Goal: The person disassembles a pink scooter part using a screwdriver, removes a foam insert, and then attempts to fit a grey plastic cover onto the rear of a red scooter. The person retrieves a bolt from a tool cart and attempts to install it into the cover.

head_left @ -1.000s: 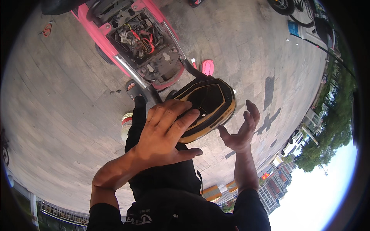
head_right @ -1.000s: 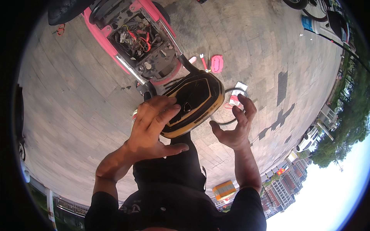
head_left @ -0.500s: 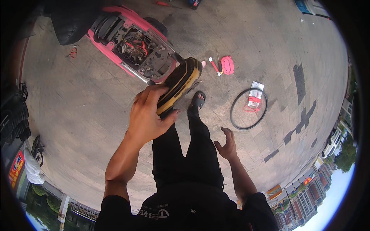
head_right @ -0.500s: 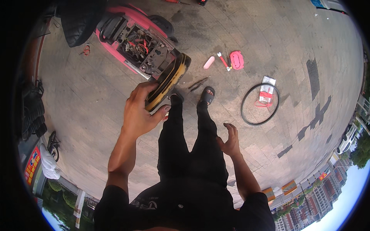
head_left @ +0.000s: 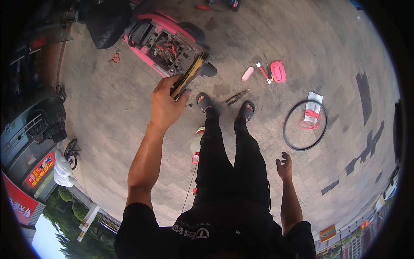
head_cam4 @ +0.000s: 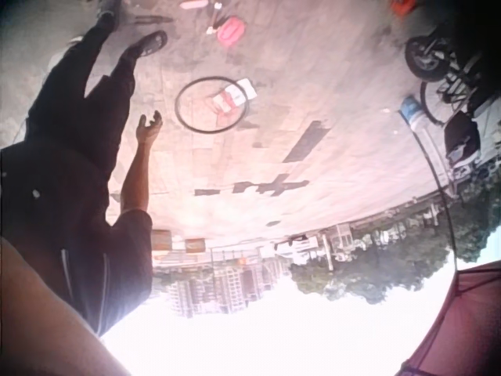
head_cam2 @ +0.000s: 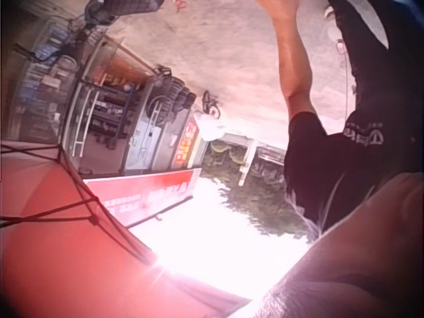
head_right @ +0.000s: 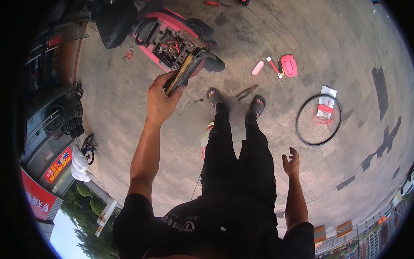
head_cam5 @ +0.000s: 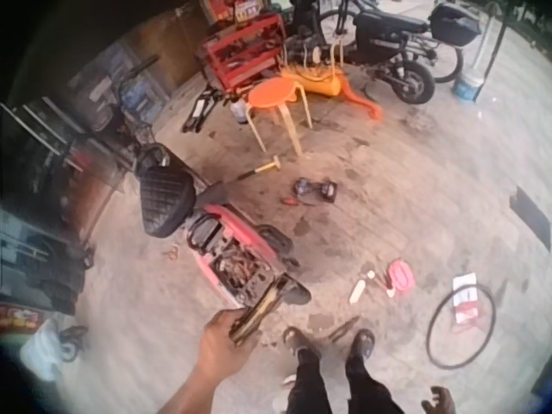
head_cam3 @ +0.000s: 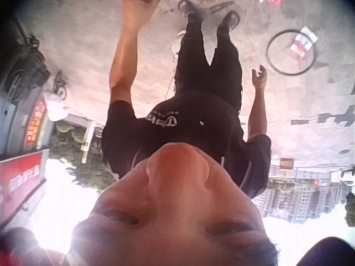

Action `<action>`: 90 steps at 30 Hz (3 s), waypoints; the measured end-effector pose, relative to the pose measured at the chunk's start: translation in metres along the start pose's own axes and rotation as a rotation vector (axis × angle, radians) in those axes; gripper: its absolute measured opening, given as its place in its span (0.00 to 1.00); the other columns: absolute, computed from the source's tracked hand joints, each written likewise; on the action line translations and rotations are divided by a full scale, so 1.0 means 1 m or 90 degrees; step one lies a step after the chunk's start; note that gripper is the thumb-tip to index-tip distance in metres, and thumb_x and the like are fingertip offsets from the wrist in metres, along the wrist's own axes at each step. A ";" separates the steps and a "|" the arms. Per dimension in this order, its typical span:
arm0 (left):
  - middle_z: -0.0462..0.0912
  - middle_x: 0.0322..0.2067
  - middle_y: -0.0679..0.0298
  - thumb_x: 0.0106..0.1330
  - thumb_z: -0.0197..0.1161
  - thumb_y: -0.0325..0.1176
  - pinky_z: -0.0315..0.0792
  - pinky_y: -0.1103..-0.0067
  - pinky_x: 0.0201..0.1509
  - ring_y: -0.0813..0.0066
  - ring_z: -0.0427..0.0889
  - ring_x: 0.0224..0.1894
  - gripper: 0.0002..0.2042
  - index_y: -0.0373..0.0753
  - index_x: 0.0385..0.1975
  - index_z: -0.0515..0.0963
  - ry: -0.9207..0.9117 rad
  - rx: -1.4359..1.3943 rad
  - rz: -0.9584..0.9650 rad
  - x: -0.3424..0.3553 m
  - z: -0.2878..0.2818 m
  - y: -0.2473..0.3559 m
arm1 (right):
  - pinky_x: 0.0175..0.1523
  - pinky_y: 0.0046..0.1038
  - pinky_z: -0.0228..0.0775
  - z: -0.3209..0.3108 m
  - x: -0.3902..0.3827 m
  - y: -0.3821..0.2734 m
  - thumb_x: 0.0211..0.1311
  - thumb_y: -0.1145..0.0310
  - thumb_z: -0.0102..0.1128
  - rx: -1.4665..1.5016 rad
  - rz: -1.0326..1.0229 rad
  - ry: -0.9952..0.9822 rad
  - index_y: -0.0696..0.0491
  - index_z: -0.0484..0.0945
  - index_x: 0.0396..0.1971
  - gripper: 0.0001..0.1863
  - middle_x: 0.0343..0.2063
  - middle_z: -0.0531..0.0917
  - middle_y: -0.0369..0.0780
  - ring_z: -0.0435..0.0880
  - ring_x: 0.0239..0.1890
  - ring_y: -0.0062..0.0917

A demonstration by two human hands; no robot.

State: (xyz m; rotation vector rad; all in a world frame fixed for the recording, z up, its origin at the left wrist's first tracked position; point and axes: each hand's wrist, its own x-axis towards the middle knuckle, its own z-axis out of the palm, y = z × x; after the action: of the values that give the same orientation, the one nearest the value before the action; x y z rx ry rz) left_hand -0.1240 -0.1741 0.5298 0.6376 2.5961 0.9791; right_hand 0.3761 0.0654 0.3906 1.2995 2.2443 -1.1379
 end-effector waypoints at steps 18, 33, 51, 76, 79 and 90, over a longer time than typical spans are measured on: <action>0.77 0.50 0.49 0.72 0.35 0.59 0.65 0.69 0.61 0.60 0.76 0.52 0.37 0.23 0.54 0.68 -0.045 -0.342 -0.176 0.008 -0.013 -0.025 | 0.49 0.32 0.72 -0.012 -0.001 0.073 0.58 0.65 0.60 0.198 0.167 0.031 0.59 0.73 0.51 0.22 0.43 0.80 0.48 0.80 0.46 0.34; 0.82 0.37 0.61 0.59 0.62 0.22 0.72 0.84 0.43 0.80 0.79 0.37 0.16 0.28 0.47 0.74 0.078 -0.043 -0.148 -0.005 0.013 -0.015 | 0.34 0.20 0.66 0.034 -0.013 0.107 0.64 0.63 0.56 0.354 0.299 -0.022 0.57 0.72 0.54 0.21 0.39 0.79 0.37 0.73 0.31 0.17; 0.81 0.38 0.62 0.56 0.68 0.23 0.72 0.84 0.43 0.82 0.77 0.37 0.17 0.30 0.45 0.74 0.082 -0.107 -0.149 -0.011 0.011 -0.009 | 0.33 0.19 0.64 0.051 -0.021 0.116 0.65 0.64 0.56 0.357 0.371 -0.091 0.57 0.72 0.53 0.19 0.36 0.79 0.35 0.73 0.31 0.16; 0.72 0.55 0.53 0.39 0.75 0.29 0.66 0.68 0.60 0.54 0.72 0.57 0.36 0.38 0.55 0.71 0.100 -0.279 0.010 -0.057 0.005 -0.077 | 0.36 0.21 0.69 0.081 0.050 -0.157 0.62 0.55 0.61 0.214 0.033 -0.253 0.56 0.73 0.51 0.25 0.34 0.80 0.36 0.76 0.33 0.18; 0.73 0.55 0.58 0.38 0.73 0.28 0.63 0.69 0.60 0.59 0.71 0.59 0.35 0.39 0.54 0.72 0.067 -0.285 0.059 -0.043 0.012 -0.090 | 0.34 0.20 0.69 0.097 0.044 -0.165 0.62 0.60 0.60 0.059 0.032 -0.253 0.59 0.73 0.51 0.22 0.33 0.81 0.36 0.76 0.31 0.17; 0.78 0.50 0.60 0.38 0.70 0.22 0.68 0.68 0.57 0.60 0.77 0.54 0.25 0.39 0.43 0.77 0.049 -0.406 0.164 -0.024 0.029 -0.108 | 0.49 0.26 0.71 0.106 0.030 -0.202 0.62 0.67 0.57 -0.003 0.317 -0.246 0.61 0.75 0.47 0.17 0.38 0.83 0.41 0.80 0.42 0.23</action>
State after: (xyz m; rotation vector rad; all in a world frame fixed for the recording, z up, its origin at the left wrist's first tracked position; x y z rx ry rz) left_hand -0.1235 -0.2428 0.4387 0.7667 2.0905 1.8262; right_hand 0.1791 -0.0534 0.4021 1.3879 1.5345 -1.0759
